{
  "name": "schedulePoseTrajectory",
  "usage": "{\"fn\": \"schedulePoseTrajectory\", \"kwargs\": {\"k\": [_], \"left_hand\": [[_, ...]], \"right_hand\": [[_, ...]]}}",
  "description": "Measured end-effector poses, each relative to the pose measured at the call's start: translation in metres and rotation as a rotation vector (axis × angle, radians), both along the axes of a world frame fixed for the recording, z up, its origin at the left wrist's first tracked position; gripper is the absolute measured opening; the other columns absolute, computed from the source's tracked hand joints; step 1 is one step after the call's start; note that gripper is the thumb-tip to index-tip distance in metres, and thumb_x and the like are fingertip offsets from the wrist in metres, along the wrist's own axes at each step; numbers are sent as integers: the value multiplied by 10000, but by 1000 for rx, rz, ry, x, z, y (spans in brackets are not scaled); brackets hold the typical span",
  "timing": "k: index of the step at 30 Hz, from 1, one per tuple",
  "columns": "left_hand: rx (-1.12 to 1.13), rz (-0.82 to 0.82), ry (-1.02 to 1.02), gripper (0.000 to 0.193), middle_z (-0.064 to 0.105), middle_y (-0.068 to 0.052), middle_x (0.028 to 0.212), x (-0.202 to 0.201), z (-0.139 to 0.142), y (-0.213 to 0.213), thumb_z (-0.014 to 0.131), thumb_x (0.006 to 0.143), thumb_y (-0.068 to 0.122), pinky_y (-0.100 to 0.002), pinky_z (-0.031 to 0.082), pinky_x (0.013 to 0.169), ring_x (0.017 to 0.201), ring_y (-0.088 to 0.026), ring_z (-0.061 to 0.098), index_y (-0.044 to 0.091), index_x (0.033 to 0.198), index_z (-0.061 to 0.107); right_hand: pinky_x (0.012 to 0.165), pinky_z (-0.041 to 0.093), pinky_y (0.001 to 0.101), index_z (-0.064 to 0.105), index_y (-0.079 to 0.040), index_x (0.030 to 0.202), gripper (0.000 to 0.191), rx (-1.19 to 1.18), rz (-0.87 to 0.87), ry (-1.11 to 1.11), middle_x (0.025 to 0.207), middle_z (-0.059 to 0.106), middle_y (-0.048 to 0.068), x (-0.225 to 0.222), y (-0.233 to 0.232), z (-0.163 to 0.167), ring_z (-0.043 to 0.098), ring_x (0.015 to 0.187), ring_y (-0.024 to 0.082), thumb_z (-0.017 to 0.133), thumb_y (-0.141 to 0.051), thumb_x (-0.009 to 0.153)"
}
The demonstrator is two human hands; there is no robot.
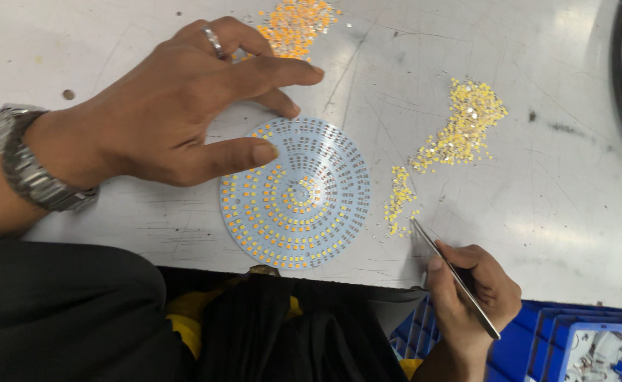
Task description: The person uses tweezers to pick up small yellow LED components from a pile on the table and places them one by one into empty slots on a circular LED board. The person rotates the board as needed and continues placing LEDs until the visible area is filled.
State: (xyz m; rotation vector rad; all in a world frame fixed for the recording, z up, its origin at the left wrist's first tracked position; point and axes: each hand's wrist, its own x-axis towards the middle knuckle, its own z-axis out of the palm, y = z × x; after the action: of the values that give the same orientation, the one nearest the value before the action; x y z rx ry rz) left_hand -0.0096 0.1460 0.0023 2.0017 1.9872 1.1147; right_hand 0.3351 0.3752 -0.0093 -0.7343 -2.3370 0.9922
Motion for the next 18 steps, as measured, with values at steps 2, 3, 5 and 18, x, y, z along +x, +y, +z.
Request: {"fn": "schedulePoseTrajectory", "kwargs": {"k": [2,3,5,18], "left_hand": [[2,1,-10,631,780,-35,1181,-1,-1,-1,592,1026,461,-513,353,1146,1324,-332,541,76,1518,503],[1,0,-16,636,780,-34,1187,-2,-2,0,596,1024,460,-511,355,1142,1315,-339,540,74,1521,500],[3,4,-21,643,781,-33,1194,-1,-2,-2,600,1026,461,-509,359,1136,1309,-350,538,71,1526,497],[27,-3,2,636,779,-41,1174,-1,-3,0,569,1040,481,-516,362,1153,1337,-329,542,78,1526,491]], "right_hand": [[577,393,156,707,96,1029,133,0,-28,-10,735,657,76,0,-1,-2,564,612,54,759,10,942],[598,398,154,704,98,1025,127,-15,-7,11,760,660,77,0,-1,-3,566,636,54,761,9,954],[640,407,151,697,103,1015,121,-47,32,51,811,665,78,0,-2,-4,569,683,54,764,9,977],[620,427,172,704,97,1022,119,-15,-49,-9,767,668,84,-6,-2,3,599,615,57,747,21,940]]}}
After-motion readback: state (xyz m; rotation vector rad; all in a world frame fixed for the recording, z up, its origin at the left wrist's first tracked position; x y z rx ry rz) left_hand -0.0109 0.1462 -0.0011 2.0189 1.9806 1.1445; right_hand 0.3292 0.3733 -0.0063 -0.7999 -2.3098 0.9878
